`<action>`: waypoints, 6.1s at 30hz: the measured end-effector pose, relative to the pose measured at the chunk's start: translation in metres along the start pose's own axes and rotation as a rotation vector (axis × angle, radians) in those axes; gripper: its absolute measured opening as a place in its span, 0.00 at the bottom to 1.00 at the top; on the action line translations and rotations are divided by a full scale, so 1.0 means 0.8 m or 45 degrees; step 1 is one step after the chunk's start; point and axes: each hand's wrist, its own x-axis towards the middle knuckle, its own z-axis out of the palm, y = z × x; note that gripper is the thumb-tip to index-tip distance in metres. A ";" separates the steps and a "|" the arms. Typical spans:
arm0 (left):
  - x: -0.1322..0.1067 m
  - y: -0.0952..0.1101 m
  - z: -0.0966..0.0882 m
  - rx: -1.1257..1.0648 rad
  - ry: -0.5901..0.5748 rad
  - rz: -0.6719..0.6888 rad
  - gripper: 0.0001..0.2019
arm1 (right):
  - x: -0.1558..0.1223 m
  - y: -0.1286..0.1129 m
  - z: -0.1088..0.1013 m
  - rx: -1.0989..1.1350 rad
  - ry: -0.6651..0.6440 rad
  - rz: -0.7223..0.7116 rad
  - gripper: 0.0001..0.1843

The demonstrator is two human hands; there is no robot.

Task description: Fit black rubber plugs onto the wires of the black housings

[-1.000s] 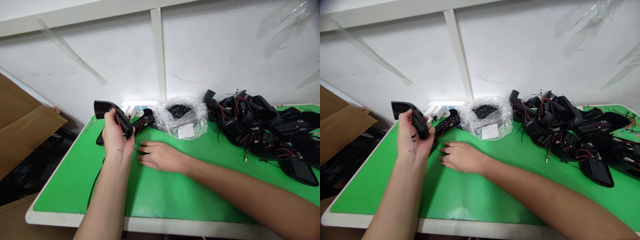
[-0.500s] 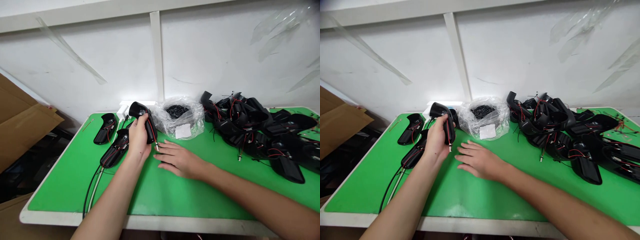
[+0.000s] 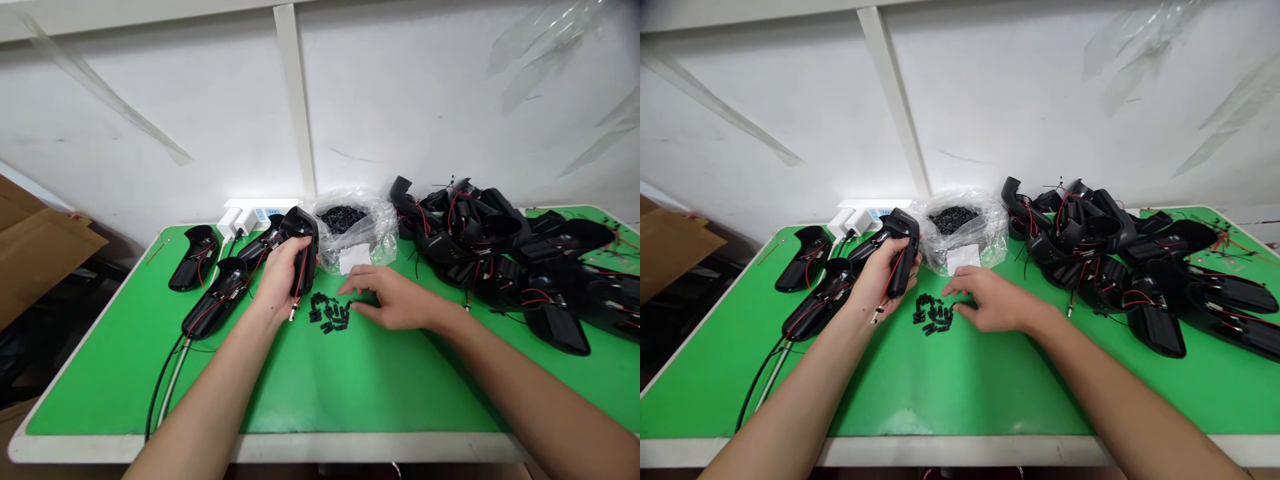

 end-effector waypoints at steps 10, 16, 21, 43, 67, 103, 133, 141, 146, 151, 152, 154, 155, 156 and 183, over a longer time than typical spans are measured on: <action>-0.005 -0.005 0.009 0.086 0.041 0.073 0.15 | 0.009 0.008 0.009 0.146 0.152 -0.004 0.04; -0.009 -0.015 0.014 0.140 0.093 0.188 0.15 | 0.017 0.003 0.014 0.405 0.638 0.119 0.08; -0.009 -0.021 0.016 0.211 0.074 0.225 0.15 | 0.019 -0.001 0.012 0.446 0.790 0.161 0.05; -0.017 -0.030 0.029 0.337 0.000 0.304 0.15 | 0.024 -0.013 0.022 1.201 0.831 0.404 0.15; -0.017 -0.030 0.026 0.430 -0.038 0.342 0.15 | 0.026 -0.007 0.021 1.380 0.802 0.384 0.18; -0.023 -0.035 0.028 0.657 0.029 0.407 0.15 | 0.021 -0.026 0.021 1.343 0.897 0.548 0.18; -0.038 -0.013 0.023 0.466 -0.640 -0.140 0.29 | 0.011 -0.016 0.017 1.217 0.449 -0.039 0.39; -0.036 -0.019 0.026 0.399 -0.661 -0.135 0.22 | 0.008 -0.013 0.017 1.316 0.378 -0.038 0.38; -0.039 -0.020 0.028 0.489 -0.667 -0.123 0.24 | 0.007 -0.013 0.023 1.242 0.430 0.014 0.38; -0.040 -0.016 0.029 0.565 -0.704 -0.048 0.26 | 0.005 -0.016 0.022 1.244 0.436 0.014 0.38; -0.040 -0.016 0.030 0.552 -0.696 -0.046 0.26 | 0.005 -0.017 0.022 1.240 0.438 0.011 0.38; -0.040 -0.016 0.030 0.508 -0.685 -0.054 0.26 | 0.005 -0.019 0.022 1.227 0.445 -0.006 0.37; -0.040 -0.016 0.031 0.482 -0.682 -0.060 0.26 | 0.005 -0.020 0.021 1.220 0.444 -0.018 0.37; -0.040 -0.016 0.031 0.461 -0.681 -0.067 0.25 | 0.005 -0.022 0.022 1.212 0.441 -0.026 0.38; -0.047 -0.016 0.039 0.405 -0.583 -0.120 0.18 | 0.005 -0.026 0.032 1.104 0.535 -0.030 0.36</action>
